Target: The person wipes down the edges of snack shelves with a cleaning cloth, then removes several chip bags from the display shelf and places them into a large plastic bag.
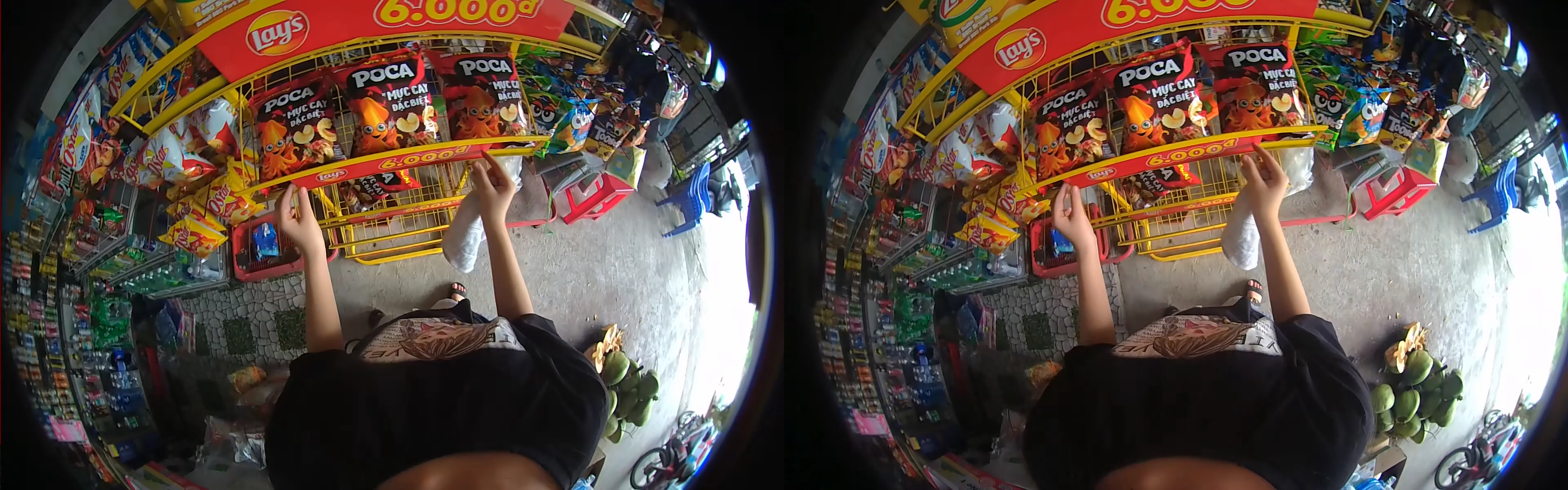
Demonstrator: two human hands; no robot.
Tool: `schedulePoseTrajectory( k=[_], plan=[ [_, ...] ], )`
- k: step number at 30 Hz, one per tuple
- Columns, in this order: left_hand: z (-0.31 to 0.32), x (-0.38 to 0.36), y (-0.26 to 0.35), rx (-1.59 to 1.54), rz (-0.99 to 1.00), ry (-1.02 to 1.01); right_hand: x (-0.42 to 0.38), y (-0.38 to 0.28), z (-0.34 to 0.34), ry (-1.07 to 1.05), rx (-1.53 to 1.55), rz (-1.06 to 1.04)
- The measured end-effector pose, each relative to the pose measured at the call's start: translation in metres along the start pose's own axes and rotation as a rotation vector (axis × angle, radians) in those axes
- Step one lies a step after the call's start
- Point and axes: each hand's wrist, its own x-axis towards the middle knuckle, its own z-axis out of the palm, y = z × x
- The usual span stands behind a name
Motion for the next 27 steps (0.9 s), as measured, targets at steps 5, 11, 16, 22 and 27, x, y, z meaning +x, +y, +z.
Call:
schedulePoseTrajectory(
  k=[5, 11, 16, 22, 27],
  plan=[
    [0.016, -0.005, -0.012, -0.272, -0.074, -0.027, 0.015, 0.005, -0.003, 0.147, -0.077, -0.135],
    [0.028, -0.006, -0.012, -0.32, -0.05, 0.013, 0.031, 0.033, -0.023, 0.272, 0.004, -0.193],
    [0.022, -0.002, -0.003, -0.374, -0.093, -0.053, 0.03, 0.028, -0.019, 0.187, -0.068, -0.165],
    [0.021, 0.002, -0.006, -0.405, -0.101, 0.01, 0.028, 0.018, -0.011, 0.148, -0.021, -0.178],
    [0.013, 0.004, -0.007, -0.407, -0.117, -0.042, 0.024, 0.018, -0.012, 0.156, 0.008, -0.108]
  ],
)
